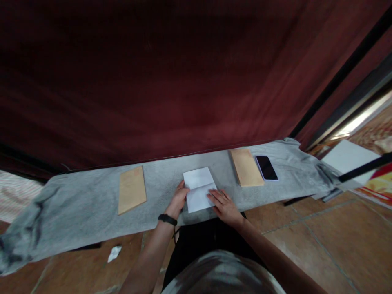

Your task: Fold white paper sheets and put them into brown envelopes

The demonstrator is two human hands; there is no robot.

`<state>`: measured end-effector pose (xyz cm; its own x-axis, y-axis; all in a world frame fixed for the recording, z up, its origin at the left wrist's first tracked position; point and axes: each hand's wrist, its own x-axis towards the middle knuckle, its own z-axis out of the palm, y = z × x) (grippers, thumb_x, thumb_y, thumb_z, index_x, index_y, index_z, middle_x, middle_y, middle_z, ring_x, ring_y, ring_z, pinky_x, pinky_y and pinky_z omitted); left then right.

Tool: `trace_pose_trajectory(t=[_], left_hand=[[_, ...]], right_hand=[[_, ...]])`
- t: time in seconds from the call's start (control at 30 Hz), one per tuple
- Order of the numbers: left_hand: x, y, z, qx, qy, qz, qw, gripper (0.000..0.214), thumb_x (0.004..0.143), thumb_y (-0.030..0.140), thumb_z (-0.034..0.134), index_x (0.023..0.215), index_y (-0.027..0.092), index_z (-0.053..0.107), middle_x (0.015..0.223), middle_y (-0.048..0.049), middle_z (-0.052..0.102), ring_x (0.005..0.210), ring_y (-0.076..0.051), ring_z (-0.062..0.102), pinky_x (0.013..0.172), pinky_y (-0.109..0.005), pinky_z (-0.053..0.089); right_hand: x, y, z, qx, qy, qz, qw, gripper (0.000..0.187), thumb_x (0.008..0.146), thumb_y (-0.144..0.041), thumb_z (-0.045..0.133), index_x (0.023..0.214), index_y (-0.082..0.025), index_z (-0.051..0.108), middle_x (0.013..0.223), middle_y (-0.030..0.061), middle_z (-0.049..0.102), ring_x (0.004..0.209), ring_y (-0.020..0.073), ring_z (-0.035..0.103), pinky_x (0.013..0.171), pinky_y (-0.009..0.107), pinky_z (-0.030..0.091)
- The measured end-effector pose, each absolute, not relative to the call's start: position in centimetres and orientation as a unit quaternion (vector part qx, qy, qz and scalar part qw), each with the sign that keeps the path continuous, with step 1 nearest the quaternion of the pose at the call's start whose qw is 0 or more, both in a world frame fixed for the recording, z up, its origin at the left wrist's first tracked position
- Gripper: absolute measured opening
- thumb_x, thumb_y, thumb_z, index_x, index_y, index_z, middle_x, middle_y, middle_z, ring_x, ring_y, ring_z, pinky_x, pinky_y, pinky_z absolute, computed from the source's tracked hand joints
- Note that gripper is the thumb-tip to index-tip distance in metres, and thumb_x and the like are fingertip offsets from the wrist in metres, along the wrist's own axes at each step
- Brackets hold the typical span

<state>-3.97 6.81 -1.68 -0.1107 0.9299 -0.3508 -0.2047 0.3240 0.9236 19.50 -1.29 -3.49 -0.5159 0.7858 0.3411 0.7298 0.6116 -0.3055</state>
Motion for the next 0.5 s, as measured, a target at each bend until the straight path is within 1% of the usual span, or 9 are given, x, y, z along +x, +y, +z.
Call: trace_pose_trajectory(t=[0.1, 0.17, 0.23, 0.3, 0.37, 0.4, 0.43, 0.5], left_hand=[[-4.0, 6.6, -1.7, 0.37, 0.58, 0.47, 0.553, 0.069, 0.059, 0.003, 0.058, 0.127, 0.015, 0.058, 0.079, -0.0007, 0.073, 0.061, -0.016, 0.066, 0.058, -0.025, 0.052], [-3.9, 6.4, -1.8, 0.429, 0.606, 0.441, 0.505, 0.065, 0.068, 0.005, 0.056, 0.132, 0.016, 0.055, 0.08, -0.001, 0.072, 0.065, -0.018, 0.067, 0.065, -0.029, 0.055], [-3.9, 6.2, -1.9, 0.501, 0.654, 0.405, 0.397, 0.06, 0.075, 0.009, 0.056, 0.135, 0.015, 0.053, 0.087, -0.0045, 0.072, 0.077, -0.021, 0.07, 0.076, -0.035, 0.057], [-3.6, 6.1, -2.1, 0.583, 0.679, 0.37, 0.249, 0.056, 0.084, 0.015, 0.055, 0.14, 0.015, 0.05, 0.106, -0.0118, 0.071, 0.101, -0.026, 0.069, 0.093, -0.042, 0.054], [-2.9, 5.9, -2.4, 0.68, 0.642, 0.322, 0.147, 0.051, 0.092, 0.023, 0.052, 0.143, 0.015, 0.049, 0.131, -0.017, 0.062, 0.127, -0.029, 0.057, 0.108, -0.046, 0.045], [-2.3, 5.9, -2.6, 0.73, 0.606, 0.288, 0.127, 0.048, 0.096, 0.028, 0.049, 0.143, 0.017, 0.049, 0.142, -0.0167, 0.056, 0.136, -0.029, 0.049, 0.113, -0.047, 0.041], [-1.7, 5.9, -2.9, 0.777, 0.566, 0.246, 0.123, 0.046, 0.098, 0.031, 0.047, 0.142, 0.019, 0.051, 0.148, -0.0148, 0.051, 0.142, -0.029, 0.043, 0.117, -0.048, 0.036], [-0.2, 6.1, -3.5, 0.838, 0.504, 0.168, 0.126, 0.045, 0.101, 0.038, 0.043, 0.143, 0.023, 0.052, 0.155, -0.0097, 0.046, 0.148, -0.028, 0.035, 0.121, -0.052, 0.029]], right_hand=[[19.7, -1.0, -4.5, -0.45, -0.864, 0.052, 0.217, 0.064, 0.087, -0.009, 0.055, 0.149, -0.022, 0.046, 0.154, 0.0097, 0.047, 0.143, 0.0267, 0.042, 0.123, 0.053, 0.027], [19.5, -0.8, -5.2, -0.445, -0.867, 0.062, 0.214, 0.062, 0.087, -0.009, 0.056, 0.148, -0.021, 0.048, 0.154, 0.0097, 0.048, 0.142, 0.0255, 0.043, 0.123, 0.051, 0.029], [19.3, -0.7, -5.6, -0.431, -0.873, 0.081, 0.211, 0.059, 0.087, -0.01, 0.056, 0.146, -0.021, 0.051, 0.152, 0.0087, 0.049, 0.141, 0.0232, 0.045, 0.122, 0.047, 0.032], [19.2, -0.6, -5.9, -0.424, -0.875, 0.1, 0.211, 0.059, 0.087, -0.009, 0.056, 0.144, -0.022, 0.052, 0.151, 0.0077, 0.051, 0.14, 0.0215, 0.047, 0.121, 0.045, 0.034], [19.1, -0.5, -6.0, -0.426, -0.872, 0.112, 0.213, 0.06, 0.085, -0.009, 0.057, 0.143, -0.022, 0.053, 0.151, 0.0074, 0.052, 0.139, 0.0214, 0.048, 0.121, 0.045, 0.035], [19.1, -0.5, -6.0, -0.429, -0.87, 0.115, 0.214, 0.06, 0.085, -0.009, 0.058, 0.143, -0.022, 0.054, 0.15, 0.0078, 0.052, 0.138, 0.0218, 0.049, 0.121, 0.045, 0.035], [19.1, -0.6, -6.0, -0.432, -0.868, 0.118, 0.216, 0.059, 0.084, -0.009, 0.058, 0.142, -0.022, 0.054, 0.15, 0.0085, 0.053, 0.138, 0.0224, 0.049, 0.121, 0.046, 0.034], [19.0, -0.6, -5.9, -0.435, -0.864, 0.125, 0.22, 0.06, 0.083, -0.01, 0.059, 0.142, -0.02, 0.055, 0.148, 0.0103, 0.054, 0.138, 0.0233, 0.05, 0.121, 0.046, 0.034]])
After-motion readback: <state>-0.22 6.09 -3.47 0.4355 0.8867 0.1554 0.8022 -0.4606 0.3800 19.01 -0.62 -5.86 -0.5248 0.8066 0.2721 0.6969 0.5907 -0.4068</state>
